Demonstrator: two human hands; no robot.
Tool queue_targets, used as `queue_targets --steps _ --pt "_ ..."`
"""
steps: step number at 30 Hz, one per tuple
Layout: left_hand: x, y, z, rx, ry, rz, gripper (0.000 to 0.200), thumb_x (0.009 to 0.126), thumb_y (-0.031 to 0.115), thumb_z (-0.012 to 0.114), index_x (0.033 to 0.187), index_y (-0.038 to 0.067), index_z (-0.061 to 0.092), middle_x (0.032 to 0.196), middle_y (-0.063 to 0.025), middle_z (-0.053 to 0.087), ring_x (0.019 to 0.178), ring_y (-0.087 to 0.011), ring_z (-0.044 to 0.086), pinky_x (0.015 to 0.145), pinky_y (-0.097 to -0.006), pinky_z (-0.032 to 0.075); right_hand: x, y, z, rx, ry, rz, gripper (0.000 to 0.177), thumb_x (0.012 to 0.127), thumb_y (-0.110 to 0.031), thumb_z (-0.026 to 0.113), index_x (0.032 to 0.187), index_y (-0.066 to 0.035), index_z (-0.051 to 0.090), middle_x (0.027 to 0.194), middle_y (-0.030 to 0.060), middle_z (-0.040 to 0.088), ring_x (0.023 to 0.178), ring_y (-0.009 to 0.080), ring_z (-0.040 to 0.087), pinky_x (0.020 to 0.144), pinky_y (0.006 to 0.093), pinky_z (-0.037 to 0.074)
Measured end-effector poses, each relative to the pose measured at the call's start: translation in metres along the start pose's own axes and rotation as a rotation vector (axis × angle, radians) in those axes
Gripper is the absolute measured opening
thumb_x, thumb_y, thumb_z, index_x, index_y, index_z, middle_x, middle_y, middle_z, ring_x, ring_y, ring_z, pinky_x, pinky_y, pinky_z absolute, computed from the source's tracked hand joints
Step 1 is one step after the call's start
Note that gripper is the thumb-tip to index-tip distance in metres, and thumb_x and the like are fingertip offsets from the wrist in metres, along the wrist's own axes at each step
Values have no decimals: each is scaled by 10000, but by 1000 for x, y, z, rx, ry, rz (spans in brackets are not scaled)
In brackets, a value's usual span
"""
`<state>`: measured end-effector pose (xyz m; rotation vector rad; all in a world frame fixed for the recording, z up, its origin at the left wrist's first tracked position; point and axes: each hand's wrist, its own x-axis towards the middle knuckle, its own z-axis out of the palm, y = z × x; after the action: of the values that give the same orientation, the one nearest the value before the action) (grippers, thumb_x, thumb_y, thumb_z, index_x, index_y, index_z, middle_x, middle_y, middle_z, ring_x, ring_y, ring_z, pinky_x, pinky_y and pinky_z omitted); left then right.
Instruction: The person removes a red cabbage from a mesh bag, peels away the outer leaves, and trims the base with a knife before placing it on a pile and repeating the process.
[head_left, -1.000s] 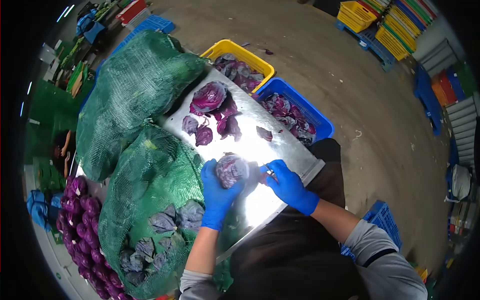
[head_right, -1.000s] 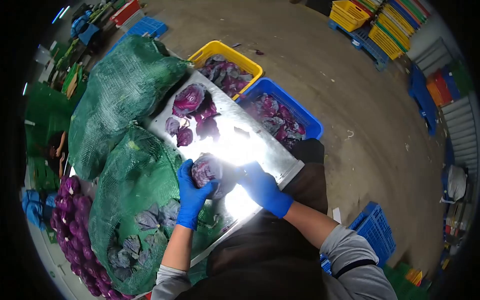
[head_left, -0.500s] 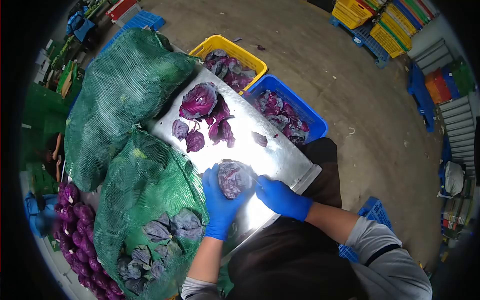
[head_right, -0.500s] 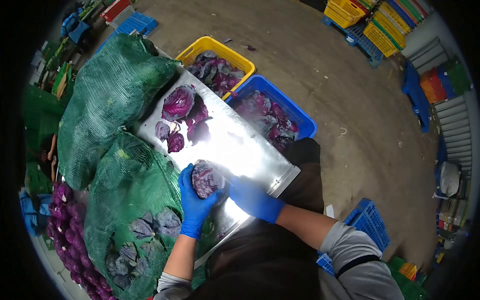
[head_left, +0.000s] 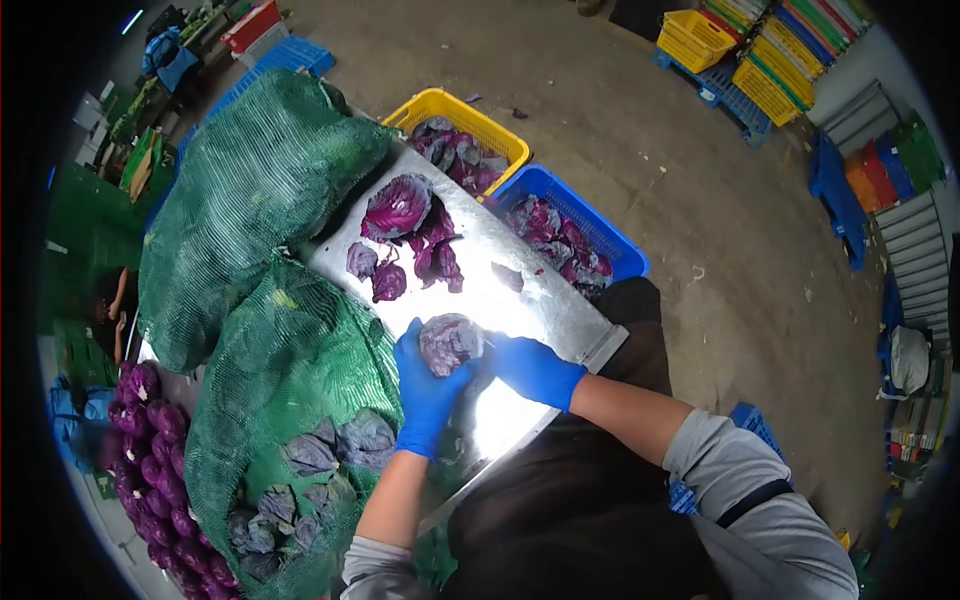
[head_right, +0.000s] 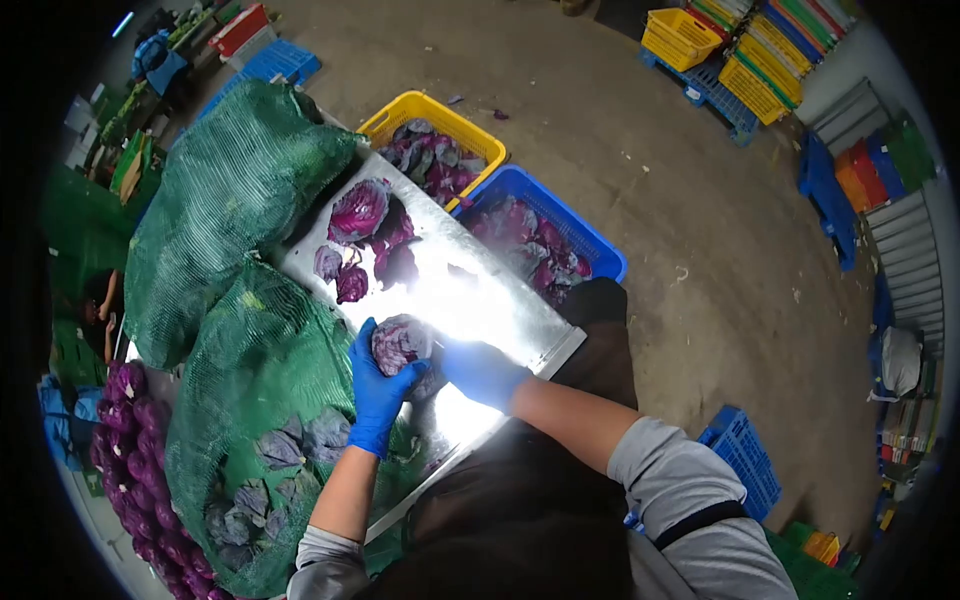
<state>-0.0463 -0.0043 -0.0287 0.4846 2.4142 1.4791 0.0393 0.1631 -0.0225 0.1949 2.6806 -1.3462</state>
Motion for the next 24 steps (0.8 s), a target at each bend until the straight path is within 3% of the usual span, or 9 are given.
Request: queue_targets --steps 4,9,11,12,14,15,18,22,24 --pt "-17 -1 14 133 60 117 911 549 301 797 1289 0 360 1148 -184 425 1070 -337 456 924 -426 403 -13 53 35 -206 61 -162 195 864 -138 445 952 -13 566 925 214 588 801 380 605 707 446 491" --pt "-12 24 10 222 29 66 960 518 343 823 1289 -1 366 1168 -181 409 1098 -326 445 962 -408 393 -3 53 43 16 105 133 215 861 -180 466 983 -50 586 923 186 627 851 360 618 736 442 496" --pt "-15 14 10 219 41 83 955 512 261 832 1299 -4 363 1167 -162 402 1102 -298 455 980 -380 391 1 60 42 -229 59 -61 497 917 -193 439 1391 -75 346 991 129 625 815 222 623 752 343 504" --pt "-17 12 12 216 39 100 955 512 261 832 1299 -4 363 1167 -162 402 1102 -298 455 980 -380 391 0 61 36 -235 75 -61 497 917 -193 439 1391 -75 346 991 129 625 815 222 623 752 343 504" --pt "-22 10 13 121 62 116 946 515 228 833 1304 4 361 1186 -148 402 1117 -278 450 993 -377 381 -3 47 16 28 -191 99 575 883 -181 474 1423 -103 294 914 125 636 667 186 631 620 304 527" --pt "-23 4 17 -6 77 161 952 519 201 834 1316 10 350 1221 -133 398 1145 -264 438 1004 -373 374 -3 70 27 319 -171 136 643 849 -151 485 1447 -144 249 838 135 638 546 158 608 511 287 512" --pt "-26 25 20 -504 -7 163 960 530 198 837 1329 13 338 1250 -126 396 1165 -258 430 1010 -373 366 -13 58 8 339 -61 107 673 829 -134 483 1454 -160 234 813 152 631 525 183 593 520 323 511" --pt "-8 8 23 82 9 208 887 585 244 835 1296 -4 366 1243 -152 410 1156 -272 443 1001 -384 377 -21 25 -2 -221 286 -159 696 812 -75 455 1451 -262 254 878 146 641 594 222 614 578 329 508" --pt "-7 8 30 -160 -14 30 860 590 204 832 1292 -6 381 1236 -152 419 1153 -264 450 998 -366 383 -13 43 2 -139 127 -53 708 799 -51 457 1439 -301 286 920 109 648 635 211 620 606 314 506"
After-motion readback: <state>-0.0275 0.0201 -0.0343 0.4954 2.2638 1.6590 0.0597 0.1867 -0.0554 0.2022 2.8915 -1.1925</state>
